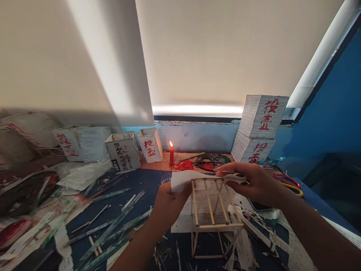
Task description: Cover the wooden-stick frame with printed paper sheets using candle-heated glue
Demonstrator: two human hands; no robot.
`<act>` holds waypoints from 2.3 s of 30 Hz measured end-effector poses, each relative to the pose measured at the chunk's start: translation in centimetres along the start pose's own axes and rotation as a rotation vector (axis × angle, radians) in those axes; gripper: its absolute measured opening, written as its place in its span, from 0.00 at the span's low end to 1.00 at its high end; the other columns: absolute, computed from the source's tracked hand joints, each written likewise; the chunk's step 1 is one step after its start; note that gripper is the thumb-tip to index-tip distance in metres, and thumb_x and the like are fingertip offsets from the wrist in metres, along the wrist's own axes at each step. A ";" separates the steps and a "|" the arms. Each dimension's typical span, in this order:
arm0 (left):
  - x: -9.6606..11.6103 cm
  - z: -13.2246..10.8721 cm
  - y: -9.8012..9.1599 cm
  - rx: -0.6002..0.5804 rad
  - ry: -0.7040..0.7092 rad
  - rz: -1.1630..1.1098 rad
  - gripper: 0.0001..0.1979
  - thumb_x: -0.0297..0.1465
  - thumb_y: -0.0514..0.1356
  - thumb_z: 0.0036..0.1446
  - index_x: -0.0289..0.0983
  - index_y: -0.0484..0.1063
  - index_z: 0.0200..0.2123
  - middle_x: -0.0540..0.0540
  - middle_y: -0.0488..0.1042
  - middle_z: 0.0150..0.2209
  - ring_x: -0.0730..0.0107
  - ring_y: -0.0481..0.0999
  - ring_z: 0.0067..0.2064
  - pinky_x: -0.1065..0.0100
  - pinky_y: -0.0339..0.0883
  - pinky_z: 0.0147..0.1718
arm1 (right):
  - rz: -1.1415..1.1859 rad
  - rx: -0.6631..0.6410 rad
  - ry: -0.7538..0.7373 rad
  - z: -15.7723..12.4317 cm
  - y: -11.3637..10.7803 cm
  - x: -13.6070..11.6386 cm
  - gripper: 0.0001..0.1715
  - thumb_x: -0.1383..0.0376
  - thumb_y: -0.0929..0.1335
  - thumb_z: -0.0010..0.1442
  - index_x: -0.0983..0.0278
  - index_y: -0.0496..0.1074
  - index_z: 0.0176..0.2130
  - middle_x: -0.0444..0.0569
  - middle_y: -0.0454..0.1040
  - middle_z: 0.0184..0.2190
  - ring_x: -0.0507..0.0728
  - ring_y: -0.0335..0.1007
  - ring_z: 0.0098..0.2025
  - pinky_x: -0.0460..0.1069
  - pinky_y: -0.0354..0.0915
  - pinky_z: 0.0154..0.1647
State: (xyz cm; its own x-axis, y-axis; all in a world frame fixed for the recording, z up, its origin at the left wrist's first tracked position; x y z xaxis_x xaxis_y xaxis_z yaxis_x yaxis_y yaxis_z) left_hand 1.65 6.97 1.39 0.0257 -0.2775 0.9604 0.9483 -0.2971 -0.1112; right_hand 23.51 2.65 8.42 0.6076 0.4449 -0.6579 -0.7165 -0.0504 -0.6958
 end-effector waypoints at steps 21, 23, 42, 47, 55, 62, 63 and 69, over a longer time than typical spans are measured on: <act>-0.5 0.1 0.0 -0.066 -0.040 -0.050 0.13 0.40 0.62 0.63 0.40 0.80 0.46 0.46 0.82 0.39 0.61 0.78 0.40 0.68 0.69 0.39 | 0.027 0.078 -0.042 0.0 1.2 0.5 0.13 0.62 0.69 0.66 0.55 0.76 0.50 0.45 0.81 0.47 0.56 0.78 0.49 0.47 0.71 0.49; -0.3 0.1 0.2 -0.087 -0.024 -0.052 0.14 0.40 0.62 0.64 0.40 0.79 0.47 0.45 0.82 0.43 0.60 0.78 0.45 0.67 0.69 0.44 | 0.026 0.080 -0.041 0.0 1.2 0.6 0.14 0.62 0.69 0.66 0.55 0.76 0.51 0.46 0.81 0.49 0.57 0.77 0.50 0.48 0.71 0.50; -0.3 0.0 0.5 -0.128 -0.030 -0.038 0.15 0.40 0.59 0.66 0.42 0.78 0.50 0.47 0.82 0.41 0.60 0.78 0.44 0.67 0.69 0.43 | 0.080 0.059 -0.059 0.0 1.5 0.6 0.14 0.61 0.68 0.66 0.57 0.77 0.51 0.50 0.81 0.49 0.59 0.78 0.51 0.50 0.72 0.52; -0.1 0.0 0.7 -0.152 -0.014 -0.041 0.15 0.39 0.59 0.66 0.42 0.76 0.51 0.45 0.81 0.44 0.59 0.78 0.47 0.67 0.69 0.45 | 0.079 0.079 -0.079 0.0 1.3 0.2 0.15 0.63 0.69 0.66 0.56 0.76 0.52 0.49 0.81 0.50 0.58 0.77 0.52 0.50 0.71 0.54; 0.1 0.0 0.6 -0.142 -0.007 -0.011 0.16 0.40 0.59 0.66 0.41 0.76 0.52 0.44 0.81 0.42 0.59 0.77 0.44 0.67 0.68 0.41 | 0.111 0.077 -0.077 0.0 1.4 0.4 0.14 0.63 0.69 0.66 0.56 0.76 0.52 0.49 0.81 0.49 0.58 0.78 0.51 0.50 0.72 0.53; 0.3 0.0 0.8 -0.167 -0.012 -0.010 0.15 0.41 0.57 0.67 0.42 0.76 0.51 0.45 0.79 0.38 0.61 0.75 0.39 0.68 0.68 0.36 | 0.178 0.036 -0.070 0.2 1.8 0.2 0.15 0.61 0.68 0.66 0.59 0.75 0.52 0.53 0.81 0.49 0.60 0.78 0.52 0.53 0.73 0.53; 0.5 0.0 0.8 -0.166 -0.005 -0.005 0.15 0.40 0.57 0.67 0.42 0.76 0.51 0.45 0.79 0.39 0.60 0.76 0.41 0.68 0.68 0.38 | 0.175 0.033 -0.073 0.2 1.8 0.2 0.15 0.61 0.68 0.67 0.58 0.75 0.53 0.53 0.81 0.50 0.60 0.78 0.52 0.53 0.73 0.53; 0.9 0.3 1.3 -0.214 0.050 0.060 0.13 0.39 0.56 0.68 0.39 0.77 0.44 0.47 0.78 0.37 0.63 0.75 0.39 0.67 0.68 0.40 | -0.062 0.109 -0.063 -0.3 -0.4 0.6 0.26 0.61 0.69 0.65 0.55 0.68 0.62 0.51 0.76 0.57 0.62 0.74 0.57 0.56 0.72 0.56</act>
State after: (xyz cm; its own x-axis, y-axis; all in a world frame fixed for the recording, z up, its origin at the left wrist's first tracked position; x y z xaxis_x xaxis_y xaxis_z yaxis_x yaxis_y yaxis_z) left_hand 2.98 6.60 2.20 0.0591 -0.3434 0.9373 0.8569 -0.4642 -0.2241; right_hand 24.21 2.66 8.23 0.6317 0.4992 -0.5931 -0.7133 0.0747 -0.6969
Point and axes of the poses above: each hand's wrist, its own z-axis towards the middle knuckle, its own y-axis out of the palm, x = y × z, the point moved 8 cm from there along z, towards the middle knuckle
